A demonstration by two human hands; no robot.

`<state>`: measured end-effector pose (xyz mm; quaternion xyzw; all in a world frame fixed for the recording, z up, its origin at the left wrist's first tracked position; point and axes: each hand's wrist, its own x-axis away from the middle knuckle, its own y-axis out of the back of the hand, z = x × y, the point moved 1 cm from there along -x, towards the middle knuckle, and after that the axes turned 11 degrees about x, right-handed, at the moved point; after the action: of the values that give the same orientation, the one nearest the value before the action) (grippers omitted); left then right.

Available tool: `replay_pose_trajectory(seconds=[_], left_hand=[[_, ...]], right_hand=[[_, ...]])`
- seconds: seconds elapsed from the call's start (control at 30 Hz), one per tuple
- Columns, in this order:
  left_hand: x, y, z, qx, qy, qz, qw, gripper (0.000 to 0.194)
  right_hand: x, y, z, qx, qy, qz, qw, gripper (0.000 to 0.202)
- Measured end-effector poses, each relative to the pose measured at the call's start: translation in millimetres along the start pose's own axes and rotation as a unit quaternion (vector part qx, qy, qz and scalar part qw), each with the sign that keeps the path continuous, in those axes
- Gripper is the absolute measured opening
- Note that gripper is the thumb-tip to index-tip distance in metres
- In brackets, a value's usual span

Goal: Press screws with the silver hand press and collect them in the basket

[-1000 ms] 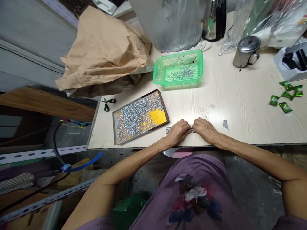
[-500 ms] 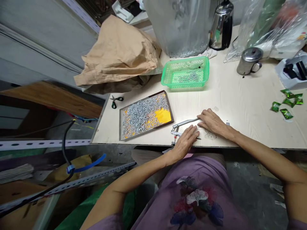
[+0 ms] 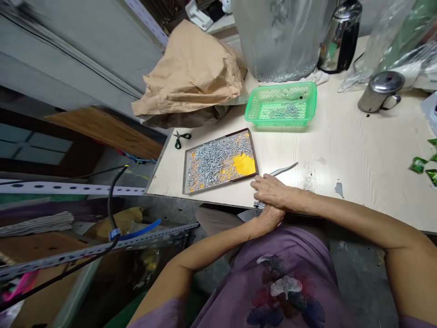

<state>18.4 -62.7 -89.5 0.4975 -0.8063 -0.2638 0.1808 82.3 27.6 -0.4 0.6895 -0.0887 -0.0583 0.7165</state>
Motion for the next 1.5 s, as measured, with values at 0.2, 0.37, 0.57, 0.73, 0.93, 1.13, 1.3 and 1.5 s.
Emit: replay_pose_trajectory(seconds=[0.2,0.37,0.57,0.73,0.93,1.13,1.3,1.5], left_hand=[[-2.9,25.9,15.5,-0.033,0.031,-0.087,0.995,0.034],[-8.7,37.2,4.3,-0.060,-0.026,-0.107,0.992,0.029],[-17.7,133.3,27.7,-0.228,0.043,-0.227,0.946,0.025],[-29.8,200.6,59.1,-0.346,0.146,-0.195,0.906,0.020],[-33.4,199.8,66.5,-0.382,0.135,-0.090,0.910,0.022],[-39.7,210.0,56.4,-0.356,0.154,-0.070,0.919,0.023],[-32.0,207.6,23.7,-0.243,0.169,-0.120,0.948,0.017],[7.9,155.7,-13.0,0.136,0.300,-0.103,0.939,0.016]], right_hand=[[-30.2,-23.2,10.9,0.007,0.061,-0.004,0.998,0.014],[-28.5,1.4,-13.5,-0.073,0.004,-0.127,0.989,0.017],[0.2,60.2,-115.6,-0.096,-0.217,-0.331,0.913,0.020],[24.6,78.7,-175.0,-0.056,-0.308,-0.354,0.881,0.025],[52.4,69.0,-124.1,-0.079,-0.280,-0.305,0.907,0.030],[74.1,25.6,-54.3,-0.152,-0.180,-0.188,0.953,0.030],[81.8,3.2,-17.0,-0.148,-0.160,-0.135,0.966,0.034],[83.1,-13.5,4.4,-0.129,-0.155,-0.069,0.977,0.024]])
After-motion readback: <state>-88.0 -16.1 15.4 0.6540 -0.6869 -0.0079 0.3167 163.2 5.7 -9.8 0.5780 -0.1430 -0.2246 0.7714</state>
